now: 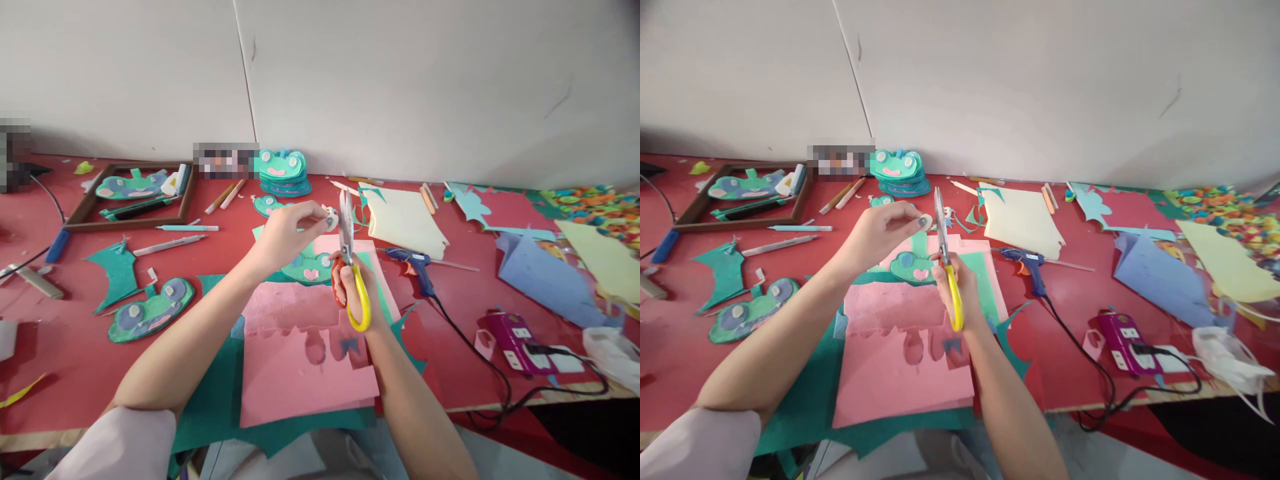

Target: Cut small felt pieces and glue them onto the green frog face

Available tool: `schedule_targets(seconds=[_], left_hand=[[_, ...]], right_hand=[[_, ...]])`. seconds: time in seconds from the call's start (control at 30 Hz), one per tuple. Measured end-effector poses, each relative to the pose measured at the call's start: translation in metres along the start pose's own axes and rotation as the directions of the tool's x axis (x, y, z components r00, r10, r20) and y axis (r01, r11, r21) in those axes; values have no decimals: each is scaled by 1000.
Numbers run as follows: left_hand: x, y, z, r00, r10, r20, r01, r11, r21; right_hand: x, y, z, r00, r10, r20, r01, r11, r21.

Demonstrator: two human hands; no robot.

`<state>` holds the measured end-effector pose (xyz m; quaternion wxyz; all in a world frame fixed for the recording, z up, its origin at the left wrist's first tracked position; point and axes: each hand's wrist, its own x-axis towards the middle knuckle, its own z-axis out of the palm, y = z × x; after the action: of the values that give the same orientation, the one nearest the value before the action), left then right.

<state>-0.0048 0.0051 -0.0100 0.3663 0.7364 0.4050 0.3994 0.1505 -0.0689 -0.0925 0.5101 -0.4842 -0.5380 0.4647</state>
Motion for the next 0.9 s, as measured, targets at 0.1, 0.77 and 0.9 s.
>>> schedule_targets(seconds=[0.1,0.77,0.9], left_hand=[[1,-2,0,999,-38,-26,37,999,-39],[3,-10,1,992,74,-104,-71,997,38],[3,-12,2,994,35,-108,-41,998,-54]], right_hand=[[0,2,1,999,13,-41,-13,1000,5],[-1,0,4,999,48,-25,-47,997,55],[-1,-1,5,998,48,-36,-46,998,53]])
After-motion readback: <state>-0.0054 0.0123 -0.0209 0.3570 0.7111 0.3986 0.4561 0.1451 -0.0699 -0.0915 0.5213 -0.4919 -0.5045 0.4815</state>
